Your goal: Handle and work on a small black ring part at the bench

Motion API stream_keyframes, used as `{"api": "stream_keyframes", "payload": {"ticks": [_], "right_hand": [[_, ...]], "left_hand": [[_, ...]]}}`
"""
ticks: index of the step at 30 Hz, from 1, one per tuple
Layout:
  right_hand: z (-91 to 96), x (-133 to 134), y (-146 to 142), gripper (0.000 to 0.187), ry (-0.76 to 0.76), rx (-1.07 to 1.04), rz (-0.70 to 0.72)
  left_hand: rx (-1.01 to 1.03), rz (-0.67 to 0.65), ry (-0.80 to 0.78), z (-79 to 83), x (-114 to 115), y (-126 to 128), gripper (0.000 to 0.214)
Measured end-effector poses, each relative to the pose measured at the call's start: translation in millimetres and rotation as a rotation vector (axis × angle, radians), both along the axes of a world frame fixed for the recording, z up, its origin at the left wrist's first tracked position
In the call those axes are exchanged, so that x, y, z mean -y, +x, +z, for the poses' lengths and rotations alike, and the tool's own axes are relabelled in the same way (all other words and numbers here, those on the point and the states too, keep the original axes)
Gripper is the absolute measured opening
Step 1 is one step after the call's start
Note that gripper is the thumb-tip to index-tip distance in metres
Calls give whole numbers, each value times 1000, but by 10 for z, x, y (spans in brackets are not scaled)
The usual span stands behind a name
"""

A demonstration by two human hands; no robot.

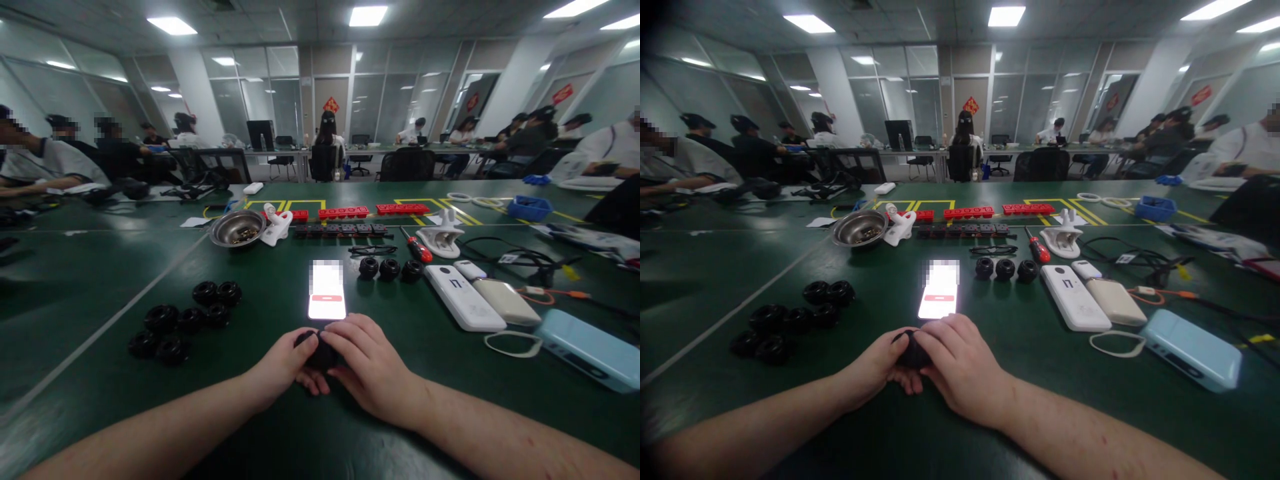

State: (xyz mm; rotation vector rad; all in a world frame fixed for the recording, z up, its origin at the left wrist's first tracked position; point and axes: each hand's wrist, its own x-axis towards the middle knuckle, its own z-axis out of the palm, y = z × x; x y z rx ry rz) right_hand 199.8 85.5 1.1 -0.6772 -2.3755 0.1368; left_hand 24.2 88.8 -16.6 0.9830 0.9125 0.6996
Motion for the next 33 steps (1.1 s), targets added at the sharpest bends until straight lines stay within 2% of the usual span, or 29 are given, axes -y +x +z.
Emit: {"api": "stream_keyframes", "payload": {"ticks": [3, 6, 10, 12, 17, 19, 23, 24, 28, 33], "right_hand": [[7, 21, 13, 38, -35, -15, -16], [37, 16, 18, 42, -135, -50, -84], [54, -24, 13, 27, -233, -14, -122], [43, -38, 10, 30, -206, -3, -80], [0, -33, 8, 31, -6, 20, 7], [-5, -26, 14, 34, -20, 17, 8], [11, -22, 26, 49, -148, -58, -44], [17, -23, 26, 48, -176, -70, -72], [33, -26, 16, 27, -246, -24, -142], [4, -7, 15, 36, -80, 0, -28]], "left_hand": [[-5, 43, 40, -5, 20, 8, 51], [-22, 99, 87, 5, 48, 19, 51], [-47, 91, 83, 11, 53, 14, 52], [-35, 74, 59, 5, 35, 7, 55], [-3, 23, -30, 6, -14, 8, 51], [4, 27, -12, 16, -12, 11, 47], [-37, 81, 58, 35, 20, 16, 49], [-52, 87, 69, 40, 28, 18, 49], [-62, 83, 85, 53, 46, 28, 49], [-35, 48, 28, 26, 29, 27, 55]]}}
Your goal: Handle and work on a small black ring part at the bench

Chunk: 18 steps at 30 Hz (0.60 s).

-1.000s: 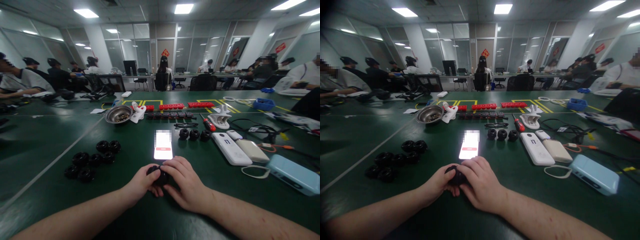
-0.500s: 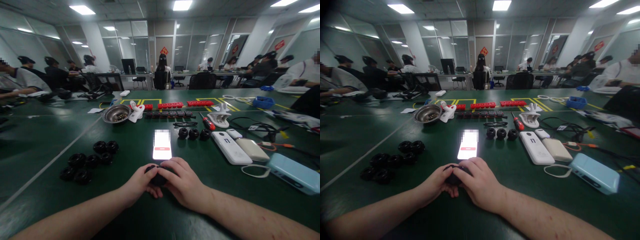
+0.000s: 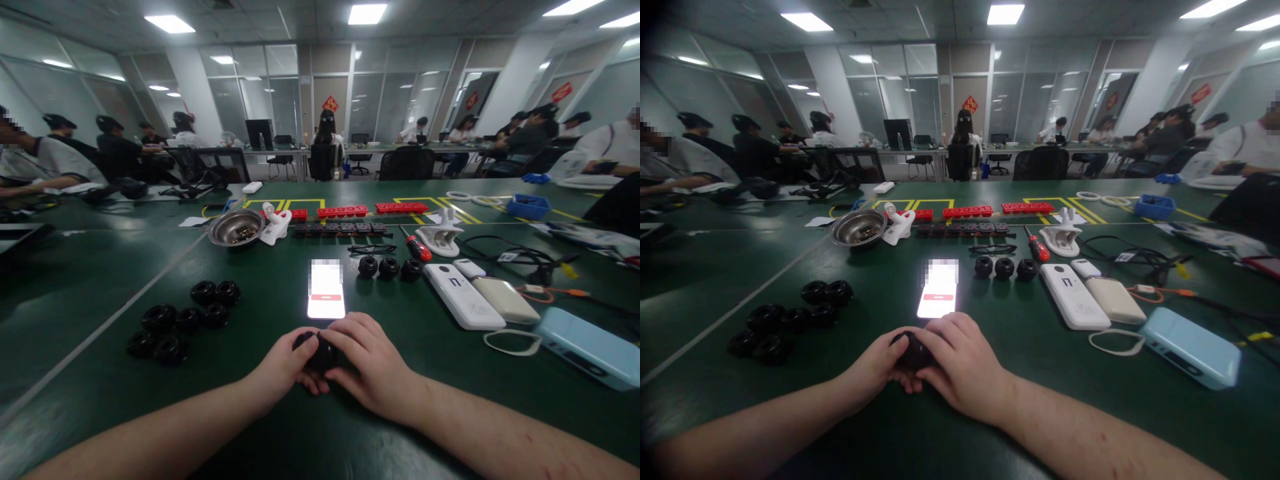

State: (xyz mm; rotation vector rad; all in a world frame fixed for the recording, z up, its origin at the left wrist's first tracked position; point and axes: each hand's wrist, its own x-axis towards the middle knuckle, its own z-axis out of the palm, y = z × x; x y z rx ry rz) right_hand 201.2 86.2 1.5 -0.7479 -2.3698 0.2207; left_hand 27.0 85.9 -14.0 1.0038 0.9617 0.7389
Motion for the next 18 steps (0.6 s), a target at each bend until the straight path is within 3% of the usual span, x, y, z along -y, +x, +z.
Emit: {"api": "stream_keyframes", "payload": {"ticks": [3, 6, 10, 12, 18], "right_hand": [[-8, 7, 2, 36, 32, 1, -6], [8, -14, 1, 45, -71, -21, -106], [22, -59, -5, 26, -187, 1, -161], [17, -64, -4, 23, -170, 13, -130], [-7, -4, -4, 36, 10, 23, -12]], "left_hand": [[18, 4, 7, -24, -15, -9, 49], [-2, 32, 30, -23, -21, -18, 43], [-19, 34, 20, 17, -20, -22, 44], [-8, 19, 8, 32, -20, -20, 46], [15, 16, -8, 17, -13, -3, 50]]}}
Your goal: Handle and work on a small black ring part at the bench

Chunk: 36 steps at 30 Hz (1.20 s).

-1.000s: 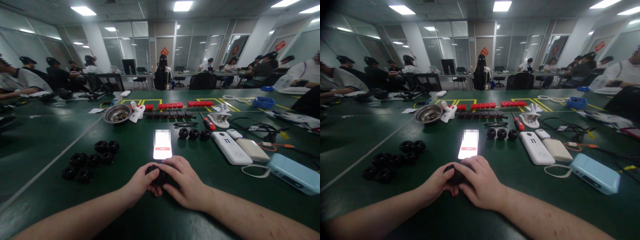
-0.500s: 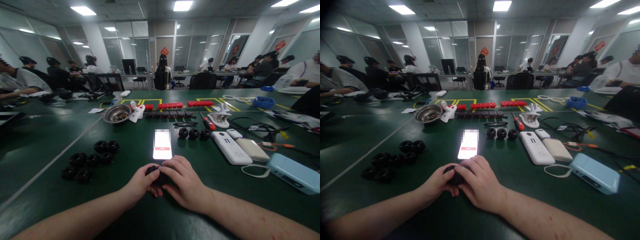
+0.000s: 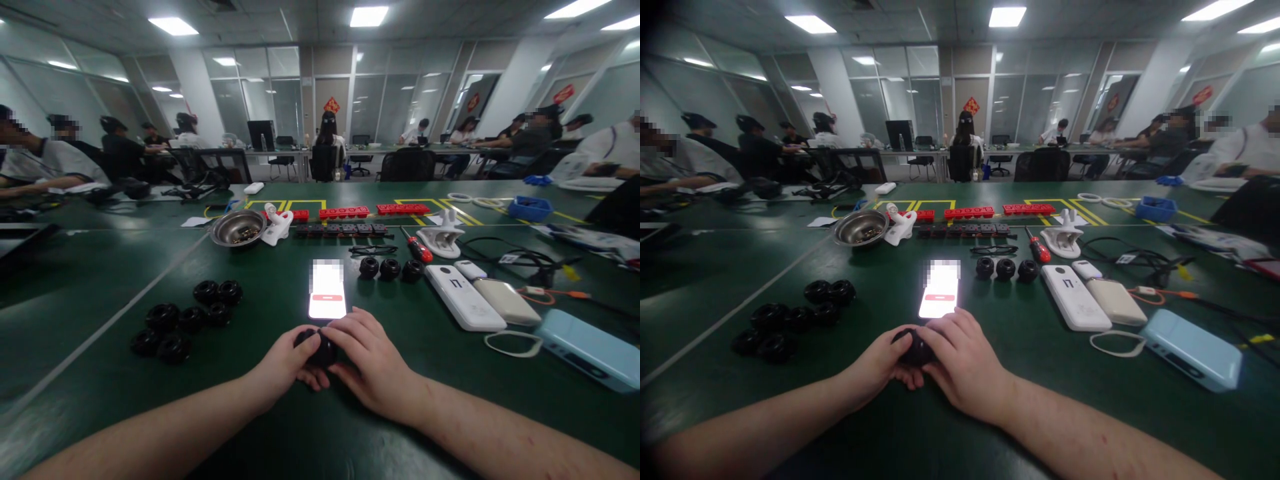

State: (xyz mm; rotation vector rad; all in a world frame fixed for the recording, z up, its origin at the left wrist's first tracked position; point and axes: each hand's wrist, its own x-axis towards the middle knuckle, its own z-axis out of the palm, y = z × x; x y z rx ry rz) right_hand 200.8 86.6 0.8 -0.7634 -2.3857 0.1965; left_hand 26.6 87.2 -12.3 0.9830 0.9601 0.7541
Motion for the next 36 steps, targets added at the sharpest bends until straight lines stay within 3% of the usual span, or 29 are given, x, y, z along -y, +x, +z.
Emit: {"api": "stream_keyframes", "payload": {"ticks": [5, 10, 14, 18, 22, 27, 31, 36], "right_hand": [[32, 3, -13, 44, -94, -49, -44], [44, -40, -2, 27, -194, -21, -103], [-5, -37, -1, 36, -74, -30, -11], [-38, -9, -9, 31, 44, -27, 36], [0, -4, -4, 42, -65, -81, -48], [37, -17, 5, 25, -192, -37, -109], [0, -21, 0, 30, -82, -22, -29], [-39, -11, -6, 28, 65, -36, 49]], "left_hand": [[-36, 45, 58, -12, 39, 1, 47], [-63, 3, 81, -18, 36, 5, 49], [-49, -34, 10, -13, 1, -2, 58], [-39, -45, -17, -12, -11, -10, 50], [-31, 25, 54, -5, 16, 0, 47], [-40, 56, 69, -2, 41, 12, 50], [-3, 24, 7, -37, 12, 5, 59], [4, -18, -31, -34, -16, 6, 49]]}}
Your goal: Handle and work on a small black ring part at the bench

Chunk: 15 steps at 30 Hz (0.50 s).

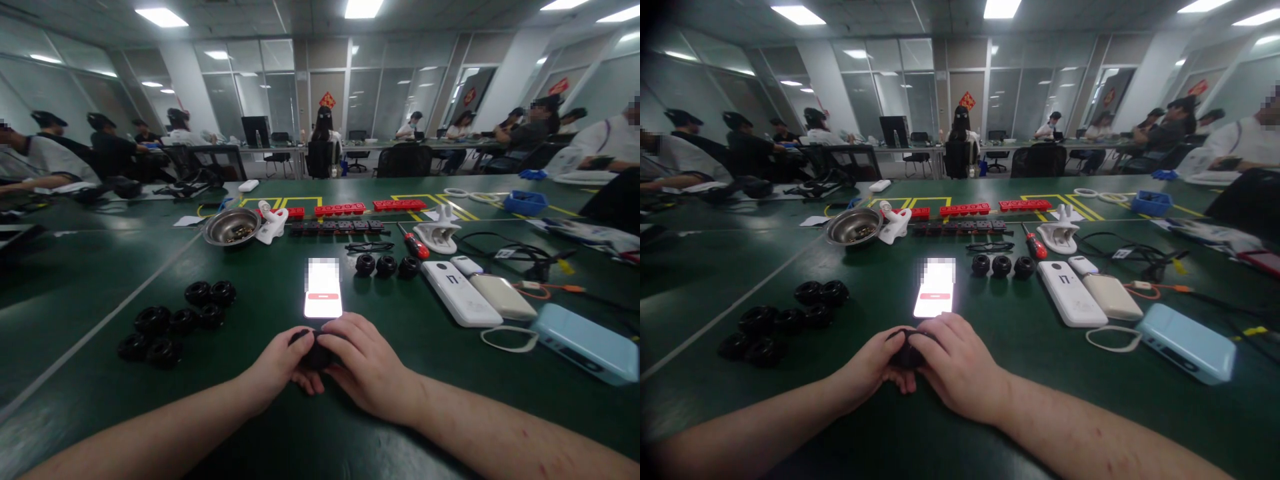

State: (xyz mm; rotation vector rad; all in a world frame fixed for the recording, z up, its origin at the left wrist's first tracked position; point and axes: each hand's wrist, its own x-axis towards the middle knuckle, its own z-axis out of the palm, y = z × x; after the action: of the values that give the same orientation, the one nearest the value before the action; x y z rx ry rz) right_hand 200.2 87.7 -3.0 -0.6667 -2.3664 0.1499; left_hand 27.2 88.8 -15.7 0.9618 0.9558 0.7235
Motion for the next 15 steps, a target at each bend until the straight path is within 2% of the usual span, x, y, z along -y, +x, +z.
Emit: {"api": "stream_keyframes", "payload": {"ticks": [2, 5, 9, 12, 15], "right_hand": [[7, -2, 5, 32, -48, -37, 7], [29, -25, 15, 41, -183, -82, -62], [54, -54, 8, 25, -286, -10, -155], [65, -39, -5, 26, -254, 20, -111], [61, 0, -3, 33, -142, 37, -37]], "left_hand": [[-6, 5, 27, 20, 6, 0, 47], [-11, 9, 57, 49, 22, -7, 45], [-16, -16, 47, 62, 27, -16, 48], [-27, -37, 39, 48, 16, -22, 55], [-32, -51, 31, 30, 4, -25, 54]]}}
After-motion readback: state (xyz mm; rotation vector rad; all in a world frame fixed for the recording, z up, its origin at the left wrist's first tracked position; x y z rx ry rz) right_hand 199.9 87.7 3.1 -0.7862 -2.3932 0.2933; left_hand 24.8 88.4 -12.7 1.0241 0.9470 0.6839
